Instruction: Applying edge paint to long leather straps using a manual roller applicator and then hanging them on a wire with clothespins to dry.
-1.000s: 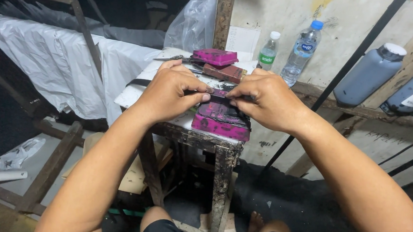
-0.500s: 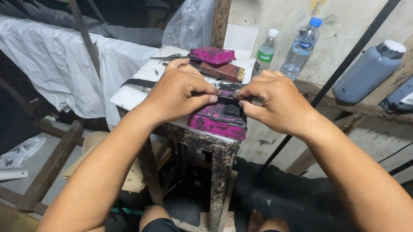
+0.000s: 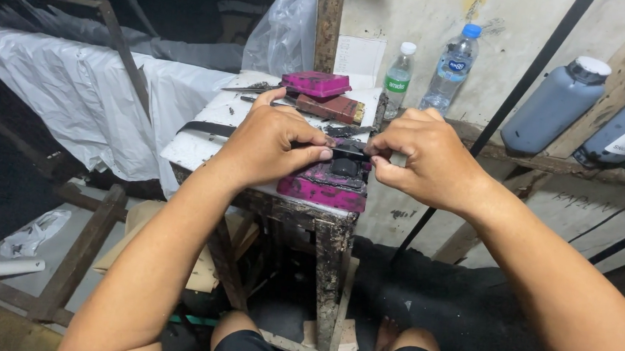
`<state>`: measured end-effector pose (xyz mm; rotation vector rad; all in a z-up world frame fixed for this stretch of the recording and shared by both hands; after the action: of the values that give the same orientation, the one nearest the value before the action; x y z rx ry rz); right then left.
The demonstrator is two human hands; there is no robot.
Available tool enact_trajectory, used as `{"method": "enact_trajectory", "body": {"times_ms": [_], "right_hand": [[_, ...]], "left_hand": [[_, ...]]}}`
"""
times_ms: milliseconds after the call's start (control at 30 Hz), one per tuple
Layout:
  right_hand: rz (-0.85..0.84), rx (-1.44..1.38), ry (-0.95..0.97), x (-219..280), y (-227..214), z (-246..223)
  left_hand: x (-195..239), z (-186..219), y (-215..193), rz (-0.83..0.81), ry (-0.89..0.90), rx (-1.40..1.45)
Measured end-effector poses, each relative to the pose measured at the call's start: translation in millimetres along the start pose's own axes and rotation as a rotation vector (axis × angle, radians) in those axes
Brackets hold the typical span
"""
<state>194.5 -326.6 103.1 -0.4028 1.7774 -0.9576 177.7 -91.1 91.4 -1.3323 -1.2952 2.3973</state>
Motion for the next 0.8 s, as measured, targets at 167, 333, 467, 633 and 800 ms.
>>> {"method": "enact_trajectory", "body": {"times_ms": [167,333,467,633,800], "right_hand": [[0.015,0.03,0.012,9,-7,6],[0.031,0.064,0.024,23,-17,14],[0.059,0.099,0.034,36,-26,16],[0.046,0.147,0.043,52,-37,18],[0.038,0.224,0.017,69,-49,22]], "left_hand": [[0,1,-1,0.001,0.012,-0.001],[0,-1,0,-0.004,0.012,-0.007],[0,1,-1,-0.009,0.011,-0.025],[0,-5,0,-0.028,0.02,-0.026],[-1,-6,-1,-0.056,0.01,-0.032]]}}
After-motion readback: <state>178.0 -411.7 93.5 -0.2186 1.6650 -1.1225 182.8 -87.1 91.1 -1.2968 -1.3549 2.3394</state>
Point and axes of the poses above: each hand's wrist, its own x-axis away from the middle knuckle, its own y-axis out of the palm, z = x × y, the point moved 3 cm from there along -x, towards the middle knuckle, and after that the axes turned 1 degree about -x, right-handed, at the moved point
